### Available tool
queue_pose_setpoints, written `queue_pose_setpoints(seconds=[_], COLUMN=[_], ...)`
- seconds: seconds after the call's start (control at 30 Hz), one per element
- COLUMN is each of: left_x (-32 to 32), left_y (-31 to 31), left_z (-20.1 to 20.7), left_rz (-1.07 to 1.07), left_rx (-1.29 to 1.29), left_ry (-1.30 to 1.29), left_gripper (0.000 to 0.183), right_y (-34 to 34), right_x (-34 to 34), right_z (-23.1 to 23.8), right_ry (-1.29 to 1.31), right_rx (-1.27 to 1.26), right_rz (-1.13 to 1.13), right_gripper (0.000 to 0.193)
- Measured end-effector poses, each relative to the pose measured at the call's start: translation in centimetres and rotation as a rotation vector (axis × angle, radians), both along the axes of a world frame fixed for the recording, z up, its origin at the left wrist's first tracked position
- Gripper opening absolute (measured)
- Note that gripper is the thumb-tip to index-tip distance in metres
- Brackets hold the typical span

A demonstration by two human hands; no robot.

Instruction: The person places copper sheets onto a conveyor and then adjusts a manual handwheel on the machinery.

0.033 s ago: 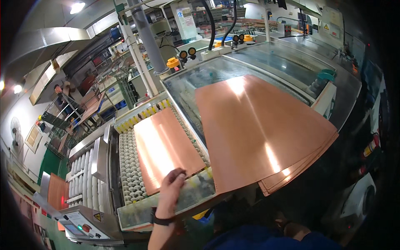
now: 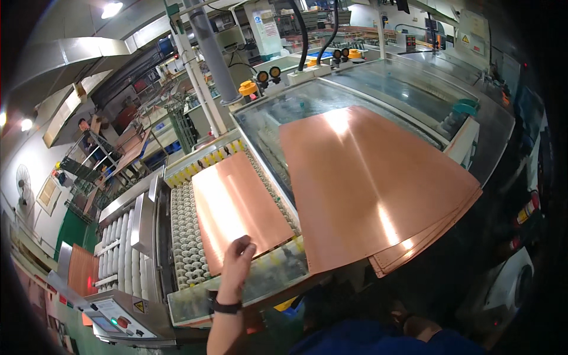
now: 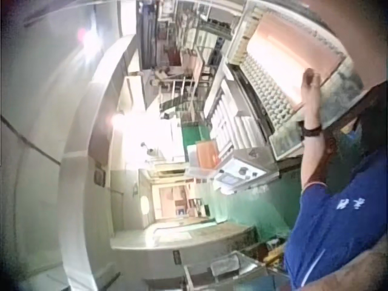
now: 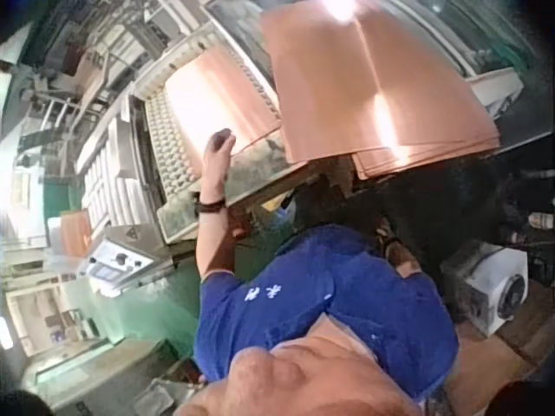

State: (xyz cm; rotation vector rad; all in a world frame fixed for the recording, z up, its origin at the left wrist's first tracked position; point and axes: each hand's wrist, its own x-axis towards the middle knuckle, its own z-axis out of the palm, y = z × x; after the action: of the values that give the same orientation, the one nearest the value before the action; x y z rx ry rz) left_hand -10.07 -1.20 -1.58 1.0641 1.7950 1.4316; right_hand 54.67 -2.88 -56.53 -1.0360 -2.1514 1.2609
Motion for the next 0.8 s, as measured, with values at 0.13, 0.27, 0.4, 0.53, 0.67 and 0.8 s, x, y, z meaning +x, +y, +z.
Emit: queue_pose_setpoints(seconds=[0.13,0.27,0.4,0.53,0.67,0.8], left_x=[-10.6,-16.8,-15.8,-15.5,-15.1,-14.3], left_y=[0.7,-0.8,-0.3,-0.4,0.0,0.5], left_z=[-5.5,-9.4,-9.2,-9.3,-9.8,-9.6], left_rz=[0.192,0.088,0.028,0.029,0.015,0.036], left_rx=[-0.370,-0.581,-0.656,-0.654,-0.695,-0.685], left_ry=[0.632,0.659,0.581,0.651,0.751,0.796], left_gripper=[0.073,0.084,0.091,0.092,0.093,0.092], right_y=[1.3,1.3,0.2,-0.5,-1.2,-1.1], right_x=[-6.3,-7.5,-5.8,-6.0,-6.9,-9.6], right_z=[8.0,10.0,6.1,6.1,8.1,14.8], right_ry=[-0.879,-0.752,-0.875,-0.764,-0.684,-0.808], right_rx=[0.296,0.377,-0.292,-0.242,-0.151,-0.511], right_rz=[0.273,0.090,-0.150,-0.150,-0.156,-0.312], right_gripper=[0.026,0.025,0.041,0.051,0.052,0.051])
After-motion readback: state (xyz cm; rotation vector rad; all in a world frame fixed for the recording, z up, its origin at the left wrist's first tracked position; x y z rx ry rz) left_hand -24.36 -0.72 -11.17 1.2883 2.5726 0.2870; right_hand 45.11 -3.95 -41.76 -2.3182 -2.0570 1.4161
